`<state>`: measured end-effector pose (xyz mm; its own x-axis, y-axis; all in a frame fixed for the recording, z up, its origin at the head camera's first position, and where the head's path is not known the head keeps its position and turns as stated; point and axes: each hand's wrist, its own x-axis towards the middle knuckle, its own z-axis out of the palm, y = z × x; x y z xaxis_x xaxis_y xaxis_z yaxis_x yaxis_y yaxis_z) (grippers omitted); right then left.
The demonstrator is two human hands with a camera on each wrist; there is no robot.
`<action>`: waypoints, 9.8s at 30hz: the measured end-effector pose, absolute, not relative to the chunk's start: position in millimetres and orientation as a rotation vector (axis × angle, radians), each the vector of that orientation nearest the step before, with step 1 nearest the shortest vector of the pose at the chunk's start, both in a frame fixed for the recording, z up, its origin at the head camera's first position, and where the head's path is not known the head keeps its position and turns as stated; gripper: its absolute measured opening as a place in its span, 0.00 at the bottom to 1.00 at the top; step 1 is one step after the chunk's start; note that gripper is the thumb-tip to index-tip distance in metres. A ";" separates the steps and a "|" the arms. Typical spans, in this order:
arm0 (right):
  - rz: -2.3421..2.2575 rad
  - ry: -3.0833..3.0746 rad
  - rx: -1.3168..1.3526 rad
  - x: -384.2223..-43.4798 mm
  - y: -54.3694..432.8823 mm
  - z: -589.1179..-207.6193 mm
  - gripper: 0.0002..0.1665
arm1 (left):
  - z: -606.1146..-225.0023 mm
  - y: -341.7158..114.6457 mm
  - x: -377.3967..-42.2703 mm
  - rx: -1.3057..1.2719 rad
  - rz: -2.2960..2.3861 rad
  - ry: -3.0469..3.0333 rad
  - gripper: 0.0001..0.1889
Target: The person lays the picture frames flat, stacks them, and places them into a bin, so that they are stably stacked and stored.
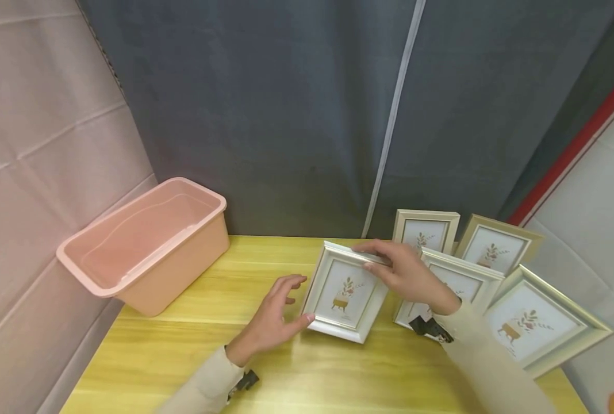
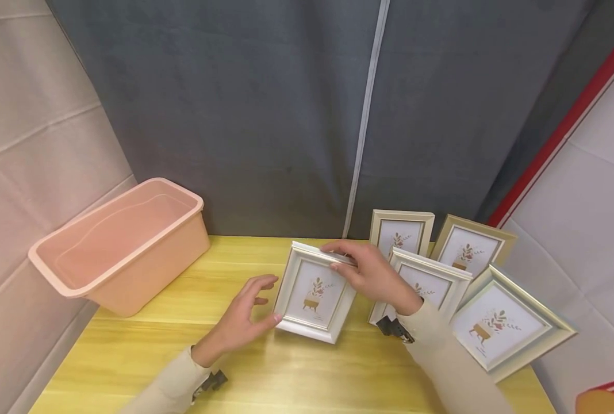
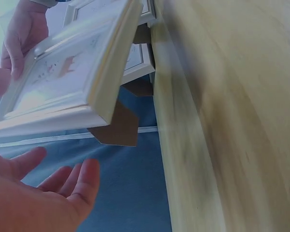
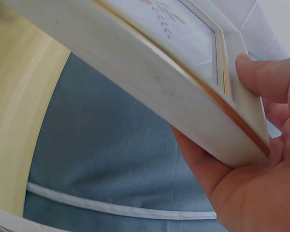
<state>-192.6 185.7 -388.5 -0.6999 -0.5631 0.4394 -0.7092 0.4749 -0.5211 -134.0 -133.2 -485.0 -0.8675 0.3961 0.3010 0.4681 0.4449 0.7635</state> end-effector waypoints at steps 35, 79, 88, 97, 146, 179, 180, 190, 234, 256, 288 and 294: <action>1.650 -2.480 0.799 -145.6 189.8 -421.5 0.18 | -499.3 -134.9 -126.8 -1.095 -1.684 -2.462 0.30; 2.050 -2.362 0.069 -117.5 175.8 -495.0 0.28 | -516.9 -125.3 -90.1 -0.395 -2.107 -2.307 0.53; 2.265 -2.230 0.019 -114.5 168.2 -498.5 0.32 | -517.3 -128.2 -90.0 -0.347 -2.226 -2.301 0.53; 2.008 -2.438 0.180 -112.9 177.8 -501.0 0.33 | -511.1 -141.1 -97.7 -0.391 -2.211 -2.349 0.49; 1.632 -2.939 0.566 -139.9 188.4 -527.4 0.46 | -526.7 -172.5 -135.9 -0.285 -1.865 -2.911 0.45; 2.174 -2.828 0.419 -139.2 193.7 -515.8 0.46 | -528.0 -175.5 -141.3 -0.245 -1.707 -2.961 0.41; 2.105 -2.846 0.446 -138.8 194.8 -512.5 0.45 | -527.9 -175.5 -141.3 -0.252 -1.708 -2.959 0.42; 1.514 -2.787 0.602 -132.9 214.6 -465.7 0.38 | -527.1 -178.7 -144.1 -0.196 -1.808 -2.954 0.42; 0.559 -2.534 0.613 -155.5 337.5 -397.2 0.29 | -525.4 -179.5 -148.4 -0.185 -1.822 -2.947 0.38; 0.514 -2.667 0.652 -162.6 350.5 -406.6 0.33 | -528.3 -179.9 -151.3 -0.179 -1.816 -2.949 0.37; 1.162 -2.445 0.698 -128.9 307.9 -400.2 0.31 | -497.8 -168.0 -138.9 -0.320 -1.608 -2.840 0.34; 1.243 -2.396 0.696 -125.6 288.7 -402.7 0.31 | -471.1 -152.1 -134.9 -0.598 -1.728 -2.661 0.31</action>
